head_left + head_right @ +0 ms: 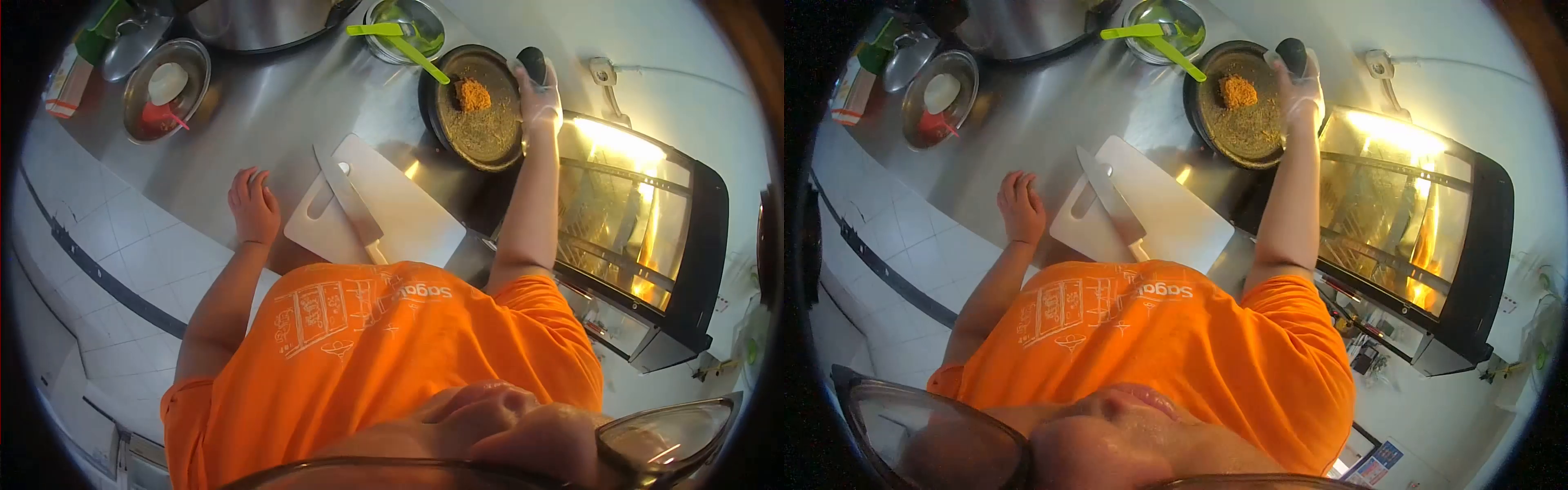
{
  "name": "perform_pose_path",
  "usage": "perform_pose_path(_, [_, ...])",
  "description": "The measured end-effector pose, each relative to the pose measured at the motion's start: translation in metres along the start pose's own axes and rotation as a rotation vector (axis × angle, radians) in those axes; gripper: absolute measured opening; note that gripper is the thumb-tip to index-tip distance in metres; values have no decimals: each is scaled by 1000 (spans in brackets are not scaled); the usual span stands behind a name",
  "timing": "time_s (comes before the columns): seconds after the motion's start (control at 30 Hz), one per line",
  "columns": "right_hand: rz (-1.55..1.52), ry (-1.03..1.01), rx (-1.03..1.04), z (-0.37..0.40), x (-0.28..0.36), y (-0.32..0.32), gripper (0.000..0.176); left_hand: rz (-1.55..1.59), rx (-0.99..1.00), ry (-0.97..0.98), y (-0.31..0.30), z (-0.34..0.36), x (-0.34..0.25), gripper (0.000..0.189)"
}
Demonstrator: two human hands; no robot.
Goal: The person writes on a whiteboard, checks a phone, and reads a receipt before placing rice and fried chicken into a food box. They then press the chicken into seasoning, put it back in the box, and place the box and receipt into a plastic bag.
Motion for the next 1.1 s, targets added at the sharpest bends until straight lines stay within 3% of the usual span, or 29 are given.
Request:
perform_pose_path(0.03, [-47,-69,-115,0,-17,5,68,-5,-1,7,-1,-2,-1,30])
perform_pose_path(0.1, [583,46,-84,27,-28,47,68,-18,9,10,1,3,-2,31])
perform_pose_path(0.13, [607,241,119,27,-39,64,69,-28,1,14,-1,0,-1,31])
perform_pose_path(0.23, [258,223,497,2,-42,43,103,19,13,1,-6,-2,-4,31])
perform_pose_path(0.27, [140,292,589,-5,-35,32,102,10,10,13,-6,-2,-3,31])
perform_pose_path(0.37, [-111,205,322,-1,2,0,99,0,-7,15,-1,0,-1,31])
perform_pose_path(0.43, [-477,14,231,-2,-2,-7,97,10,-12,19,-2,-1,-1,31])
perform_pose_path(0.53, [803,-193,64,-9,-78,55,81,1,31,-17,-6,-3,-5,31])
perform_pose_path(0.67, [337,81,502,-11,-55,43,93,8,11,-12,-7,-3,0,32])
perform_pose_path(0.8, [132,248,255,0,-36,-4,86,34,15,-24,-3,-2,-1,31])
perform_pose_path(0.93, [520,246,34,-14,-87,-11,75,-3,9,-15,-3,-2,-3,30])
perform_pose_path(1.0, [239,455,4,-21,-92,-7,64,4,10,-19,-3,-2,-3,30])
perform_pose_path(1.07, [723,141,-136,-1,-30,4,62,4,14,-27,-4,-2,-4,30])
perform_pose_path(1.1, [638,-24,-66,1,-16,13,65,2,22,-30,-4,-2,-4,31])
Point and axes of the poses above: each hand's wrist, its own z-axis away from the middle knuckle, its own y-axis out of the palm, x = y × z, the point moved 3 cm from there along -z, towards the middle knuckle
